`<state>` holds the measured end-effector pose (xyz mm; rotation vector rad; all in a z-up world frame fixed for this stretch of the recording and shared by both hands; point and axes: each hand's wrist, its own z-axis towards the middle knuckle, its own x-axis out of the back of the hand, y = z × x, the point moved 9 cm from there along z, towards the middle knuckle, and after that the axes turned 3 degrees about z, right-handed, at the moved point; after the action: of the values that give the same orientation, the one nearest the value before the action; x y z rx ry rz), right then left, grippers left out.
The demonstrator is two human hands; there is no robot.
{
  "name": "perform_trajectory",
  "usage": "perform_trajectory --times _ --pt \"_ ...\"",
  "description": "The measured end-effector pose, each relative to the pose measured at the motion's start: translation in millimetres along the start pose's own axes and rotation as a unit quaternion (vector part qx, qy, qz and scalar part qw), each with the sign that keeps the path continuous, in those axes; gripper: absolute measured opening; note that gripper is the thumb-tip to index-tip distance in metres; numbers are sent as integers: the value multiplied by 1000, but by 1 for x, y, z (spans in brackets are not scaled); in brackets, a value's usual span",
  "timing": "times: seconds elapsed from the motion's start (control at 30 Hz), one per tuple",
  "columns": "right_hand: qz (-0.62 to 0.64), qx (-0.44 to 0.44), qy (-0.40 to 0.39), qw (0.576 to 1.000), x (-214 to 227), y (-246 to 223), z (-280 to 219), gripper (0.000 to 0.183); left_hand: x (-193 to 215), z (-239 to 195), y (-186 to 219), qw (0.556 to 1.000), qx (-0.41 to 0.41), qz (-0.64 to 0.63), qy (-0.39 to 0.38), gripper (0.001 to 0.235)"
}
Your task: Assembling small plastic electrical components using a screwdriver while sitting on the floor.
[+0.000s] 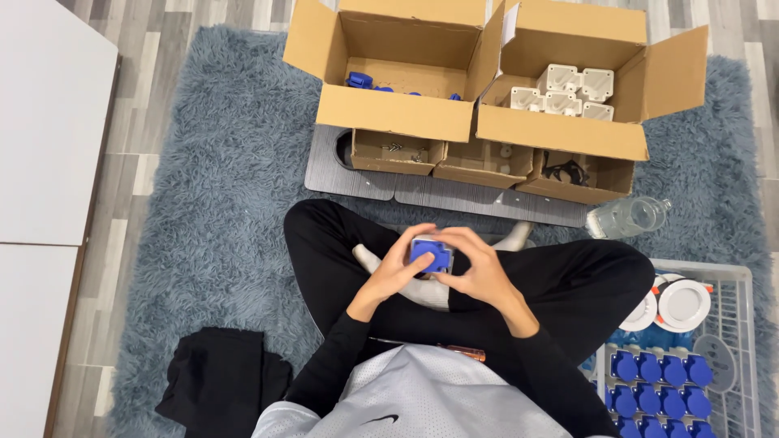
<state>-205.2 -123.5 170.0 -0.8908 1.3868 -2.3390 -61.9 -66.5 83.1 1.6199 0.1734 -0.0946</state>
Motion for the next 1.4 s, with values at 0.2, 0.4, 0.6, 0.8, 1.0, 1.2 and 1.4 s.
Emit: perform_trajectory --times 0.2,0.4,0.6,0.8,1.0,1.2,1.4 --pt "5 38 -136 990 5 -32 52 75 24 4 -58 986 71 -116 101 55" --pt "-177 -145 -214 950 57 -4 113 71 24 -4 -19 961 45 -240 128 50" --pt "-303 -326 -297 845 48 50 130 91 17 -7 -6 962 8 -243 128 42" --pt "-274 -424 -315 804 46 128 138 92 24 -10 -10 966 -1 -224 126 45" --pt "-170 -438 -306 828 24 36 161 90 22 -9 -1 962 2 -244 125 42" --pt "-118 -421 -256 862 4 34 182 101 23 -8 -19 961 17 -243 128 44" --pt "-223 -373 -254 864 33 135 158 99 23 -8 -17 965 29 -225 134 44"
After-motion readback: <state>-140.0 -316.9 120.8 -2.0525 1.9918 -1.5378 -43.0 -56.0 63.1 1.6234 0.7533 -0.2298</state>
